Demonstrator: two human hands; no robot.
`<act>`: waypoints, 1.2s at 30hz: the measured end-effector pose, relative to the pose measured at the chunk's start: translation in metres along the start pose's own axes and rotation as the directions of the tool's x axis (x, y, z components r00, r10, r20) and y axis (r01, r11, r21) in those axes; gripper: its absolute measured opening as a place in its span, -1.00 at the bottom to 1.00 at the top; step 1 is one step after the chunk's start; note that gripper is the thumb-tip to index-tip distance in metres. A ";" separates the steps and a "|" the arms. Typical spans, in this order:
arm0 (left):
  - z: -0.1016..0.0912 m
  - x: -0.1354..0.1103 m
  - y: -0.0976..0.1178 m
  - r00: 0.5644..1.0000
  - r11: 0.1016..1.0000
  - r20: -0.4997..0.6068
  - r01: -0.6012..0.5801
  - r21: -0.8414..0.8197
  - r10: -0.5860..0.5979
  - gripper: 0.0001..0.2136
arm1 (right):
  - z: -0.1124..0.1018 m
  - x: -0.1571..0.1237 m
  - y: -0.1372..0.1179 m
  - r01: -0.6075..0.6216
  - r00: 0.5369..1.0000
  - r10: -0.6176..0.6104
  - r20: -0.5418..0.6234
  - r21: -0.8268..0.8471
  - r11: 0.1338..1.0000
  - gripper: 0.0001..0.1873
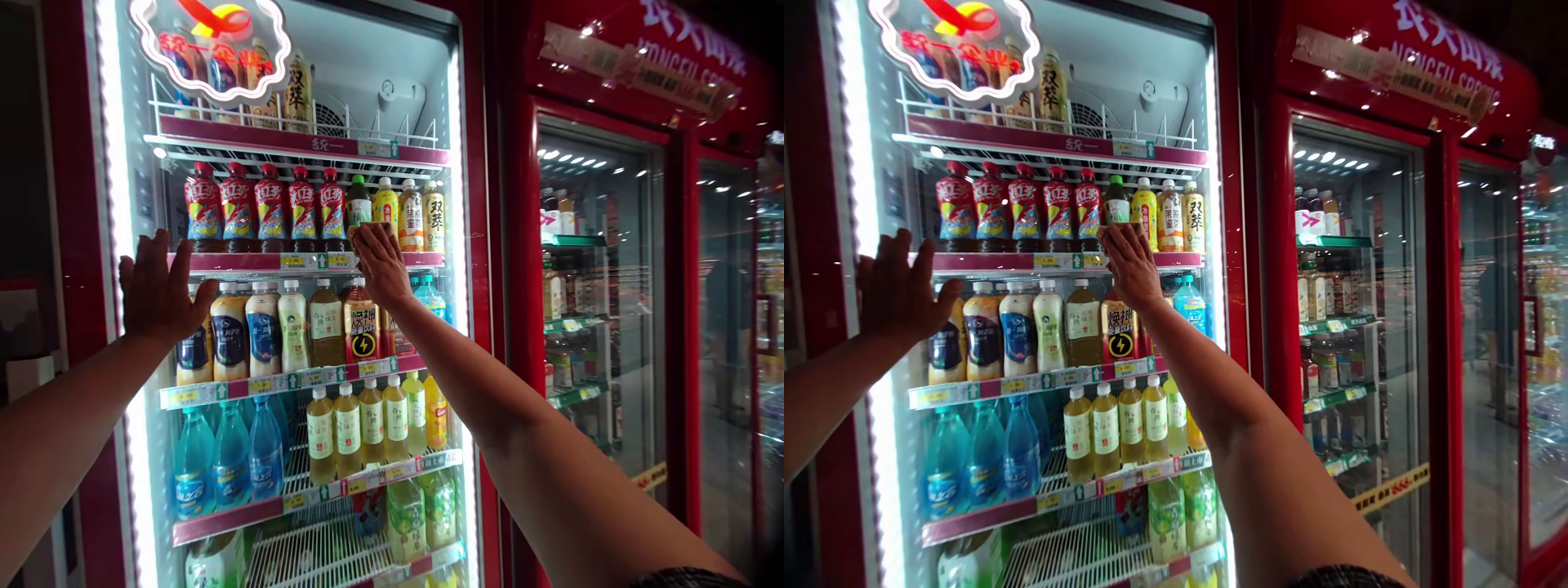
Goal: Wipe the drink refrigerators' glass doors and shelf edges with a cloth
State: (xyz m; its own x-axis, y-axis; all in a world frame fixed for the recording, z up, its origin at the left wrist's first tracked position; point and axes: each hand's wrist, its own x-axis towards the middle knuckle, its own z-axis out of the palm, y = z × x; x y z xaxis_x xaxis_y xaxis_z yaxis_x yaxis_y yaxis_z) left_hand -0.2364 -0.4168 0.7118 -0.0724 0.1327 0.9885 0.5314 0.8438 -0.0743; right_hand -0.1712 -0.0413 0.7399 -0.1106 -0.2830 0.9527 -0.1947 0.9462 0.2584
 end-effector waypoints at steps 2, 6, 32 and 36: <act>0.001 0.000 -0.001 1.000 1.000 -0.008 -0.006 0.002 0.006 -0.17 | -0.001 -0.003 0.002 0.043 0.999 -0.043 0.028 0.006 0.999 -0.43; 0.005 -0.002 -0.006 1.000 1.000 -0.014 -0.006 0.009 0.006 -0.18 | 0.002 -0.003 0.004 -0.014 1.000 0.014 -0.003 0.010 1.000 -0.41; 0.004 -0.002 -0.005 0.999 0.997 -0.022 -0.024 0.070 0.025 -0.21 | -0.019 -0.022 0.066 -0.089 0.996 0.088 -0.015 -0.087 0.992 -0.42; 0.006 -0.002 -0.007 0.999 0.996 -0.026 -0.028 0.083 0.030 -0.20 | -0.023 -0.032 0.070 -0.047 0.998 0.050 0.025 -0.101 0.994 -0.43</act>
State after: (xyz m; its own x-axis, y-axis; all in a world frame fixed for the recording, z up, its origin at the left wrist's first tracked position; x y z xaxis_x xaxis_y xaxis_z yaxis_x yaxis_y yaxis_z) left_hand -0.2448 -0.4202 0.7098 -0.0346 0.1447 0.9889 0.4615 0.8799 -0.1127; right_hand -0.1591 0.0377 0.7316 -0.1441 -0.2391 0.9602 -0.0902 0.9695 0.2279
